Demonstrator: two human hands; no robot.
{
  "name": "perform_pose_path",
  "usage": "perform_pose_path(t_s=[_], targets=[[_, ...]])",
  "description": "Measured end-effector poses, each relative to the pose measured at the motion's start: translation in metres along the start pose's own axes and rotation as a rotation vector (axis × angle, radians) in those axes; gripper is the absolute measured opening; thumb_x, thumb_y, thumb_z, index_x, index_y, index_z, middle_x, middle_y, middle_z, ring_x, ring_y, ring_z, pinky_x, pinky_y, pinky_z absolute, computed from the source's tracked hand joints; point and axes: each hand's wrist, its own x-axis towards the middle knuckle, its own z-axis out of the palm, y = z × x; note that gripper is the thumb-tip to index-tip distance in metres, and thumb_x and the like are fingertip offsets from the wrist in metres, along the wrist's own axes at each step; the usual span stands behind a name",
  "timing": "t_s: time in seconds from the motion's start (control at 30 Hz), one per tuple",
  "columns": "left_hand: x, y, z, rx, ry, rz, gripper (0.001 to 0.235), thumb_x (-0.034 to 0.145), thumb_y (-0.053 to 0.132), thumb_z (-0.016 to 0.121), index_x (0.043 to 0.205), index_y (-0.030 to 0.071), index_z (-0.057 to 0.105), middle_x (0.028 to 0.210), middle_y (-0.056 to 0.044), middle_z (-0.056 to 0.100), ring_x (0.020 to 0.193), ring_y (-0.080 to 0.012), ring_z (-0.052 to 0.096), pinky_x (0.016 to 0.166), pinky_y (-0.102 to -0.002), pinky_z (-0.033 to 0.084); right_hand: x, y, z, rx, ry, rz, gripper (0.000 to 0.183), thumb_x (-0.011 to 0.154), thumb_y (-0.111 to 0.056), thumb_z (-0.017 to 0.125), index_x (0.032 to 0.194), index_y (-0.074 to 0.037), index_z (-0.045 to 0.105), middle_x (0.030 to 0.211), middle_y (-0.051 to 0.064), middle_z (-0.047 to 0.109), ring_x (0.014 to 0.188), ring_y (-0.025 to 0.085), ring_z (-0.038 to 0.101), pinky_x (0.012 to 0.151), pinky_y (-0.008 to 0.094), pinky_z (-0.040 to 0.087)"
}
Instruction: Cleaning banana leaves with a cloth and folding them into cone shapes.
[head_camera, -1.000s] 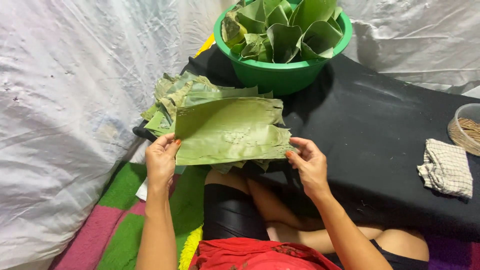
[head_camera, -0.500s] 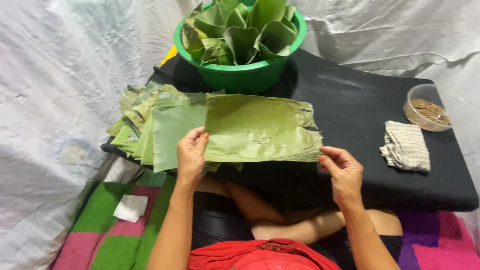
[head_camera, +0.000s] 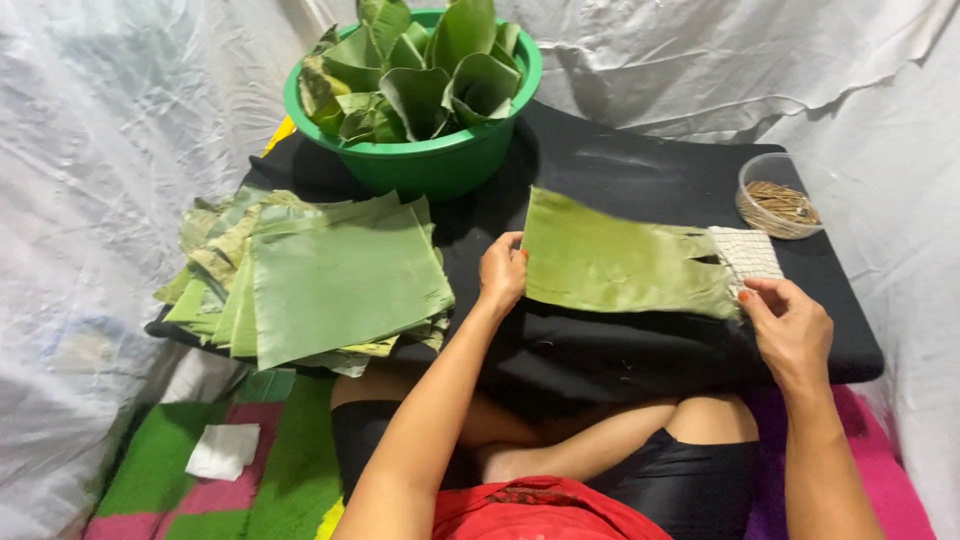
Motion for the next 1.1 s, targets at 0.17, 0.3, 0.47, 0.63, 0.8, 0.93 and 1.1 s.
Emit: perform_pose_path(t_s=[0.17,0.3,0.47,0.63,0.8,0.93,1.1], targets=[[-0.01,0.017,0.0,0.07,-0.027,-0.048,0.047,0.089,0.005,0.057,0.135,0.013,0.057,0.08,-0.004,0.067,0.069,-0.0206,0.064,0.071,-0.036,0.053,0.039,0.042,0.017,-0.434,0.066,-0.113,0.031,0.099,-0.034,0.07,0.118,-0.01,0.078,0.106,0.02,0.066,0.084,0.035,0.061,0.072,0.044,0.051],[-0.017,0.0,0.005,0.102,-0.026,0.157,0.041,0.082,-0.002,0.056,0.12,0.006,0.068,0.109,-0.014,0.071,0.098,-0.03,0.071,0.09,-0.038,0.056,0.057,0.027,0.034,-0.568,-0.107,0.073,0.068,0.085,-0.048,0.07,0.144,-0.014,0.063,0.136,0.025,0.055,0.115,0.048,0.05,0.091,0.062,0.043],[-0.025,-0.001,0.004,0.15,-0.069,0.114,0.032,0.087,0.002,0.055,0.115,0.005,0.072,0.114,-0.01,0.07,0.101,-0.0292,0.07,0.091,-0.037,0.055,0.078,0.04,0.026,-0.61,-0.138,0.045,0.057,0.081,-0.023,0.069,0.138,-0.018,0.069,0.115,0.027,0.064,0.092,0.048,0.064,0.08,0.054,0.055],[-0.022,0.0,0.005,0.08,-0.077,0.088,0.034,0.09,0.003,0.051,0.116,0.005,0.073,0.116,-0.008,0.074,0.101,-0.0272,0.071,0.091,-0.035,0.055,0.087,0.049,0.001,-0.567,-0.016,-0.057,0.044,0.081,-0.016,0.066,0.123,-0.016,0.08,0.102,0.028,0.066,0.084,0.045,0.066,0.074,0.05,0.054],[-0.025,0.016,-0.005,-0.117,-0.106,-0.034,0.045,0.091,0.006,0.05,0.133,0.009,0.064,0.122,-0.008,0.075,0.099,-0.0208,0.073,0.086,-0.029,0.054,0.059,-0.054,0.001,-0.346,0.186,-0.475,0.037,0.087,-0.001,0.068,0.122,-0.001,0.079,0.099,0.02,0.061,0.077,0.033,0.058,0.068,0.042,0.049],[-0.029,0.017,-0.014,-0.068,-0.16,0.03,0.048,0.095,0.007,0.048,0.141,0.013,0.06,0.133,-0.022,0.067,0.126,-0.043,0.059,0.108,-0.053,0.047,0.041,-0.064,0.074,-0.276,-0.036,-0.567,0.046,0.073,-0.005,0.068,0.117,-0.018,0.077,0.098,0.017,0.067,0.102,0.038,0.064,0.093,0.049,0.051],[-0.023,0.005,-0.006,0.046,-0.21,0.0,0.04,0.095,0.013,0.052,0.13,0.026,0.066,0.124,-0.009,0.073,0.119,-0.0337,0.066,0.103,-0.048,0.052,-0.003,-0.112,0.128,-0.549,-0.626,-0.299,0.052,0.087,-0.049,0.069,0.138,-0.04,0.062,0.147,0.013,0.05,0.135,0.044,0.048,0.099,0.065,0.047]])
